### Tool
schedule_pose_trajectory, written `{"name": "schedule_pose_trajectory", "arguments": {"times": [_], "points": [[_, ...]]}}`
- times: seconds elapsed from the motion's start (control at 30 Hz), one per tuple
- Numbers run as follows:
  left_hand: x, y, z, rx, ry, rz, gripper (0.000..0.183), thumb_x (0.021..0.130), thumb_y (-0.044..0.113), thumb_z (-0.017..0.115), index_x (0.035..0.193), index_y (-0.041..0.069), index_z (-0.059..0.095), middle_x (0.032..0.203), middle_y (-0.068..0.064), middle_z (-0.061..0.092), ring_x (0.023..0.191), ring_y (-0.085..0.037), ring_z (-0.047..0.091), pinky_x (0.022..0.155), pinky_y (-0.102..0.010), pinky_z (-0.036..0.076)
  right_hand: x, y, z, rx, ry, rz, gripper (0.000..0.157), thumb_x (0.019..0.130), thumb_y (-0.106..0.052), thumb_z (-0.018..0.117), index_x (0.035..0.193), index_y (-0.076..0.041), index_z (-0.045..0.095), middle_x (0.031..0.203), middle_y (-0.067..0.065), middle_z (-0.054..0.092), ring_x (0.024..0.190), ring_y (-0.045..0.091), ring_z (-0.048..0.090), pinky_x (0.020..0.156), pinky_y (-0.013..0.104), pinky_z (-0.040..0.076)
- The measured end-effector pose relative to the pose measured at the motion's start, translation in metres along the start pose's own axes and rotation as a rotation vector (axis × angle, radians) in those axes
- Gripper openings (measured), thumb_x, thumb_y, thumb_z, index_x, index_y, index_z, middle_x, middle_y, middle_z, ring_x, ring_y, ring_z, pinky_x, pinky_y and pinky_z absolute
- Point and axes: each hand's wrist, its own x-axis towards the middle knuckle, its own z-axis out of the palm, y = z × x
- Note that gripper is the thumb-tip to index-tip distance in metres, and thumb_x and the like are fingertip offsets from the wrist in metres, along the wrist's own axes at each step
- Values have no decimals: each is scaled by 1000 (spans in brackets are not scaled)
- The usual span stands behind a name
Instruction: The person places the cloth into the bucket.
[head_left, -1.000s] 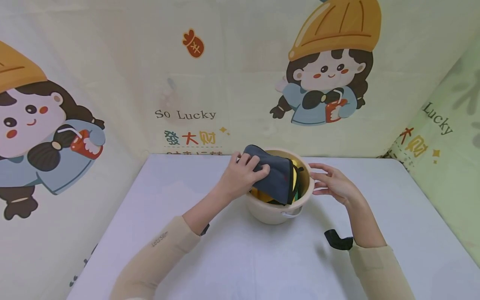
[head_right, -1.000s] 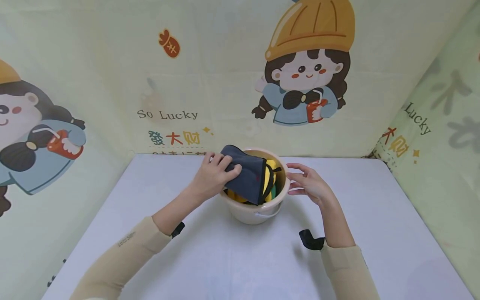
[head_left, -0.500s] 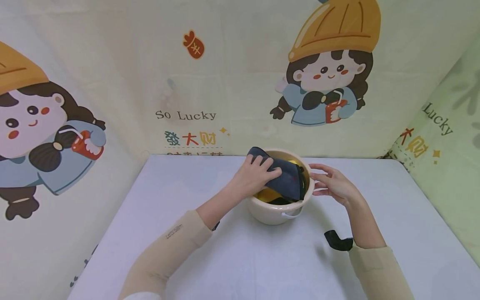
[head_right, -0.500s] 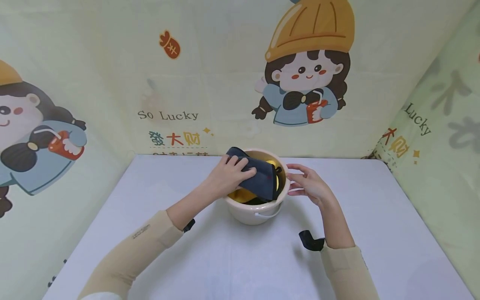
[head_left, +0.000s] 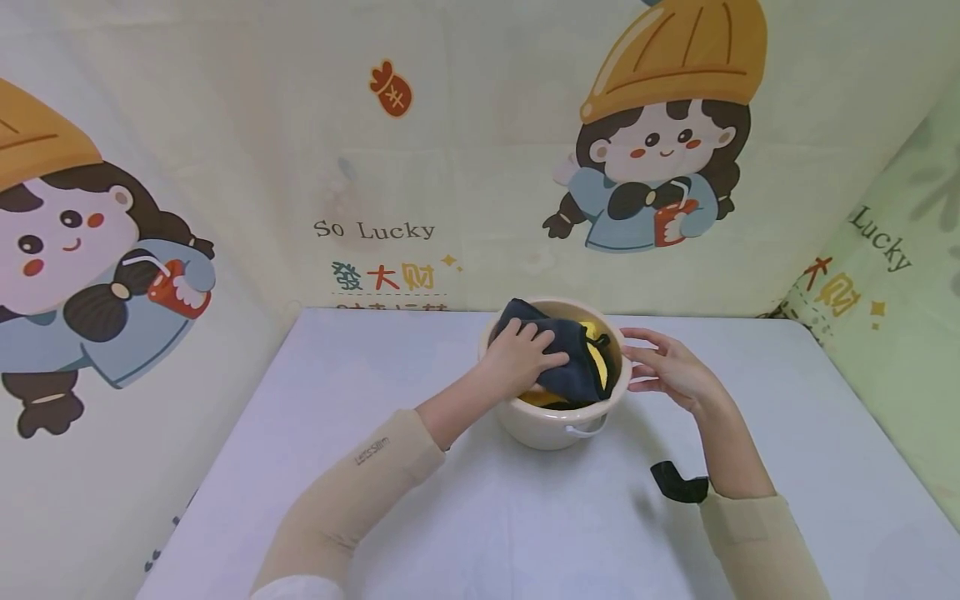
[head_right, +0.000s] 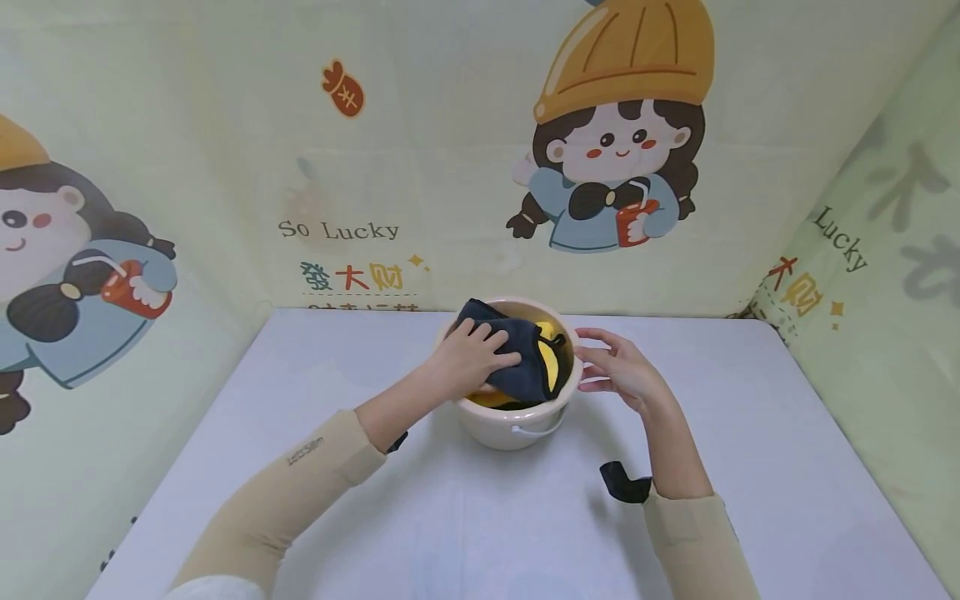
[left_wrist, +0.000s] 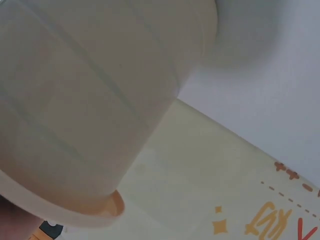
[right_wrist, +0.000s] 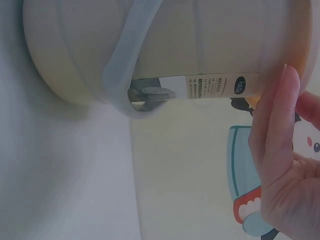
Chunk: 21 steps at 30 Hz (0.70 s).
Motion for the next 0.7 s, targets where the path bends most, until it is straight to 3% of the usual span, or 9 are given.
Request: {"name": "schedule_pose_trajectory", "arguments": {"times": [0.2, 0.3, 0.5, 0.7], "points": [[10, 8, -3, 31, -133, -8, 63, 85, 65, 38, 142, 43, 20, 135, 2, 35, 117, -19, 38, 97, -34, 35, -1, 0, 0, -20, 10, -3, 65, 91, -29, 56, 142, -3, 25, 93, -5, 63, 78, 13, 65, 69, 32, 55], [14, 11, -5, 53, -166, -8, 66, 83, 68, 36, 142, 44, 18, 134, 2, 35, 116, -18, 39, 96, -32, 36, -1, 0, -1, -24, 12, -4, 64, 91, -29, 55, 142, -4, 25, 93, -5, 63, 78, 13, 65, 69, 32, 55], [14, 8, -3, 21, -159, 5, 70, 81, 71, 36, 142, 41, 19, 135, 1, 34, 119, -19, 37, 98, -34, 35, 0, 2, -1, -31, 12, -11, 64, 91, -29, 55, 142, -4, 25, 95, -3, 63, 78, 14, 65, 69, 32, 55], [8, 0, -7, -110, -163, 5, 75, 80, 70, 42, 143, 37, 21, 141, 0, 31, 126, -21, 34, 103, -40, 32, 0, 1, 0, -41, 13, -9, 64, 91, -30, 55, 141, -3, 26, 95, -3, 62, 78, 14, 65, 70, 33, 55]]}}
